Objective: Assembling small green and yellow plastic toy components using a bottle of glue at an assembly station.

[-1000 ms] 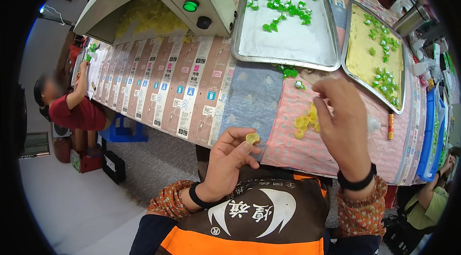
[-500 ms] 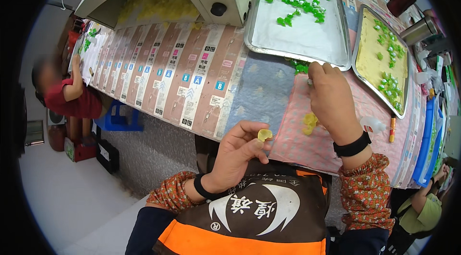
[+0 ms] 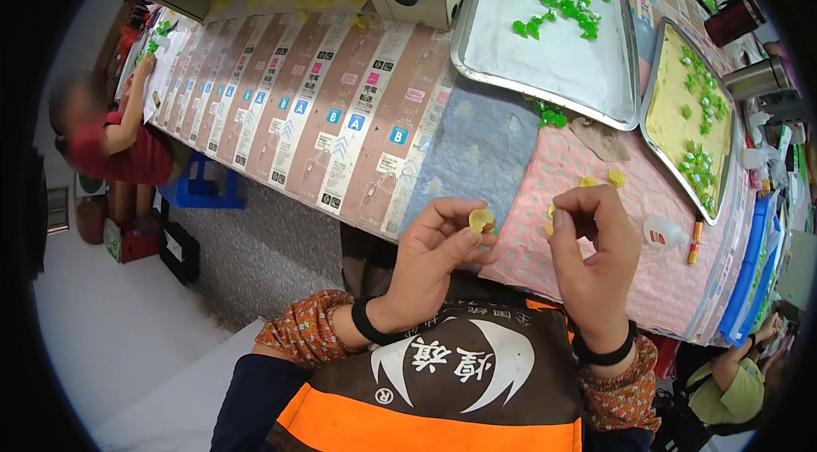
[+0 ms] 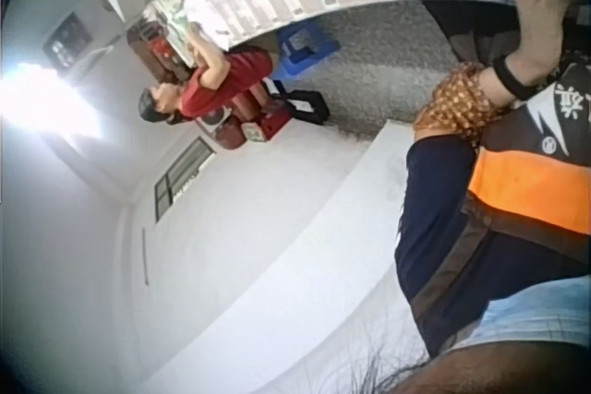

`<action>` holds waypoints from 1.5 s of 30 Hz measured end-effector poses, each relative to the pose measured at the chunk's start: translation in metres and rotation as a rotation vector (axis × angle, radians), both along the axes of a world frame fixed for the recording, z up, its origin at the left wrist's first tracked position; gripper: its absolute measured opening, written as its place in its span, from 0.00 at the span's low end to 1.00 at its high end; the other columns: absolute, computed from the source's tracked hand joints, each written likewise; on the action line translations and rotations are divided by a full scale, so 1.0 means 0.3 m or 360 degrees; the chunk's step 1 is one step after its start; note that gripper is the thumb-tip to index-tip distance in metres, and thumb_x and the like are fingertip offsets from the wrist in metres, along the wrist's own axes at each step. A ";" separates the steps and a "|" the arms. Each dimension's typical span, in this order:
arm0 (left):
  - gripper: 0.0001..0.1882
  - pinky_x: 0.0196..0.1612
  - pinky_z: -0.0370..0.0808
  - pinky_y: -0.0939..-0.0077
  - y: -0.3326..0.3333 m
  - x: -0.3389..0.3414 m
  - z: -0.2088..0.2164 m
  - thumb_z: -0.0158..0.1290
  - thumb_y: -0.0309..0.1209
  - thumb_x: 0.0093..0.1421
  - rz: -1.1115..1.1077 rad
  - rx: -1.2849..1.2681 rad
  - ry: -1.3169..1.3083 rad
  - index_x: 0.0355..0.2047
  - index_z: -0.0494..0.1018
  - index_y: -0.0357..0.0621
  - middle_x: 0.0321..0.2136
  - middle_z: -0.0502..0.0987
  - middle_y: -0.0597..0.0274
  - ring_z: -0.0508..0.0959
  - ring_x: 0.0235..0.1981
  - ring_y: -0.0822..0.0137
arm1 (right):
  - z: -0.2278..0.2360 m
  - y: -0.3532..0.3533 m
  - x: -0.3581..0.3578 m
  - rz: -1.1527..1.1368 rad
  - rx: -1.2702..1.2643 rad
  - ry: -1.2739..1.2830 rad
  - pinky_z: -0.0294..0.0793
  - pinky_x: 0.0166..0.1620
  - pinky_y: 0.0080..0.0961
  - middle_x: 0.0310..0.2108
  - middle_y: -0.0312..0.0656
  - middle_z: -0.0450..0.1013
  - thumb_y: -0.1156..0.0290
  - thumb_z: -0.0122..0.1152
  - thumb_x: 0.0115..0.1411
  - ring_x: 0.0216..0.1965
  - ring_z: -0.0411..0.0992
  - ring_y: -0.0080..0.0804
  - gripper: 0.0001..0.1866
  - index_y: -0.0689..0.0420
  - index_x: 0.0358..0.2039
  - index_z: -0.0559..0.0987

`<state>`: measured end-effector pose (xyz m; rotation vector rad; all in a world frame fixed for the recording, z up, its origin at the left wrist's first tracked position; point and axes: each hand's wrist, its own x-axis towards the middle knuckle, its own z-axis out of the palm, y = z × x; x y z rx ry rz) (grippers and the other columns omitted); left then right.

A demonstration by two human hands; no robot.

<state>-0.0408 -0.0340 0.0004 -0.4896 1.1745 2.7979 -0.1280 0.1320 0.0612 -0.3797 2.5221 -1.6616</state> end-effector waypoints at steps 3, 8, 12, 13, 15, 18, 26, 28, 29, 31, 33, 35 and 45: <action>0.15 0.50 0.80 0.69 0.014 -0.032 -0.005 0.52 0.27 0.68 0.0155 0.0084 -0.0041 0.53 0.67 0.39 0.46 0.74 0.59 0.78 0.47 0.69 | -0.034 0.021 -0.004 0.0075 0.0076 0.0107 0.69 0.30 0.18 0.28 0.37 0.71 0.84 0.56 0.57 0.26 0.69 0.19 0.05 0.64 0.35 0.75; 0.16 0.51 0.81 0.66 -0.036 -0.038 0.009 0.50 0.30 0.69 0.0321 0.0110 -0.0037 0.55 0.66 0.40 0.46 0.73 0.60 0.77 0.49 0.68 | -0.038 0.007 0.010 0.0249 0.0235 0.0088 0.69 0.29 0.19 0.29 0.38 0.71 0.84 0.57 0.57 0.27 0.70 0.20 0.06 0.63 0.35 0.75; 0.17 0.50 0.81 0.67 -0.076 -0.019 0.028 0.51 0.32 0.69 0.0338 0.0053 0.0003 0.55 0.65 0.40 0.46 0.73 0.59 0.77 0.48 0.67 | -0.041 -0.024 -0.001 0.0336 0.0402 0.0086 0.70 0.32 0.27 0.29 0.42 0.70 0.83 0.58 0.56 0.28 0.70 0.33 0.07 0.61 0.35 0.76; 0.16 0.50 0.81 0.68 -0.080 -0.010 0.033 0.50 0.30 0.69 0.0334 0.0078 0.0006 0.55 0.66 0.39 0.46 0.73 0.59 0.77 0.48 0.68 | -0.044 -0.030 -0.006 0.0415 0.0501 0.0197 0.70 0.33 0.30 0.30 0.43 0.70 0.83 0.59 0.55 0.30 0.70 0.38 0.08 0.60 0.36 0.76; 0.15 0.49 0.81 0.70 -0.081 0.008 0.032 0.50 0.28 0.69 0.0330 0.0105 0.0007 0.54 0.66 0.38 0.45 0.74 0.59 0.77 0.48 0.69 | -0.047 -0.060 -0.014 0.0464 0.0593 0.0350 0.70 0.34 0.32 0.31 0.43 0.70 0.82 0.60 0.55 0.32 0.70 0.41 0.08 0.59 0.36 0.76; 0.17 0.49 0.82 0.67 -0.081 0.032 0.018 0.50 0.32 0.69 0.0214 0.0097 0.0007 0.56 0.65 0.39 0.45 0.74 0.57 0.78 0.48 0.66 | -0.048 -0.098 -0.021 0.0540 0.0761 0.0541 0.70 0.36 0.36 0.33 0.42 0.70 0.80 0.60 0.53 0.36 0.69 0.43 0.09 0.57 0.36 0.77; 0.16 0.47 0.83 0.69 -0.089 0.065 -0.003 0.50 0.29 0.69 0.0073 0.0150 -0.0028 0.54 0.66 0.37 0.45 0.75 0.56 0.79 0.45 0.66 | -0.061 -0.133 -0.015 0.0694 0.0950 0.0638 0.73 0.38 0.36 0.36 0.40 0.70 0.81 0.60 0.48 0.38 0.69 0.42 0.11 0.57 0.35 0.76; 0.16 0.47 0.83 0.69 -0.087 0.072 -0.010 0.50 0.28 0.69 0.0069 0.0174 -0.0034 0.54 0.66 0.37 0.44 0.75 0.56 0.79 0.45 0.66 | -0.070 -0.137 -0.006 0.0718 0.0996 0.0789 0.74 0.38 0.35 0.37 0.40 0.71 0.81 0.59 0.46 0.38 0.70 0.42 0.12 0.57 0.34 0.75; 0.16 0.47 0.83 0.69 -0.086 0.075 -0.012 0.50 0.28 0.69 0.0062 0.0196 -0.0041 0.54 0.66 0.37 0.44 0.75 0.56 0.79 0.45 0.67 | -0.071 -0.139 -0.007 0.0726 0.0993 0.0790 0.74 0.38 0.35 0.37 0.40 0.71 0.81 0.59 0.46 0.38 0.70 0.42 0.12 0.57 0.34 0.75; 0.16 0.47 0.83 0.69 -0.085 0.079 -0.011 0.50 0.28 0.69 0.0071 0.0195 -0.0039 0.54 0.66 0.37 0.44 0.76 0.56 0.79 0.45 0.67 | -0.070 -0.141 -0.011 0.0755 0.0985 0.0846 0.74 0.38 0.35 0.39 0.40 0.71 0.81 0.58 0.45 0.39 0.70 0.42 0.14 0.57 0.35 0.75; 0.16 0.47 0.82 0.70 -0.084 0.082 -0.011 0.50 0.28 0.69 0.0076 0.0195 -0.0036 0.54 0.66 0.37 0.44 0.76 0.55 0.79 0.45 0.67 | -0.069 -0.135 -0.009 0.0787 0.1009 0.0811 0.74 0.38 0.36 0.38 0.41 0.70 0.81 0.58 0.45 0.39 0.70 0.43 0.14 0.57 0.35 0.75; 0.16 0.47 0.82 0.70 -0.084 0.087 -0.016 0.51 0.28 0.69 0.0069 0.0202 -0.0022 0.55 0.66 0.37 0.45 0.76 0.56 0.79 0.45 0.68 | -0.070 -0.130 -0.004 0.0821 0.1028 0.0778 0.73 0.38 0.36 0.37 0.42 0.70 0.81 0.58 0.46 0.38 0.69 0.44 0.14 0.57 0.36 0.75; 0.16 0.47 0.82 0.70 -0.062 0.082 -0.020 0.52 0.28 0.68 0.0033 0.0170 -0.0023 0.54 0.67 0.39 0.45 0.76 0.57 0.79 0.45 0.69 | -0.086 -0.088 0.014 0.0630 0.0625 0.0492 0.70 0.36 0.37 0.30 0.47 0.69 0.83 0.61 0.51 0.33 0.70 0.48 0.10 0.60 0.35 0.75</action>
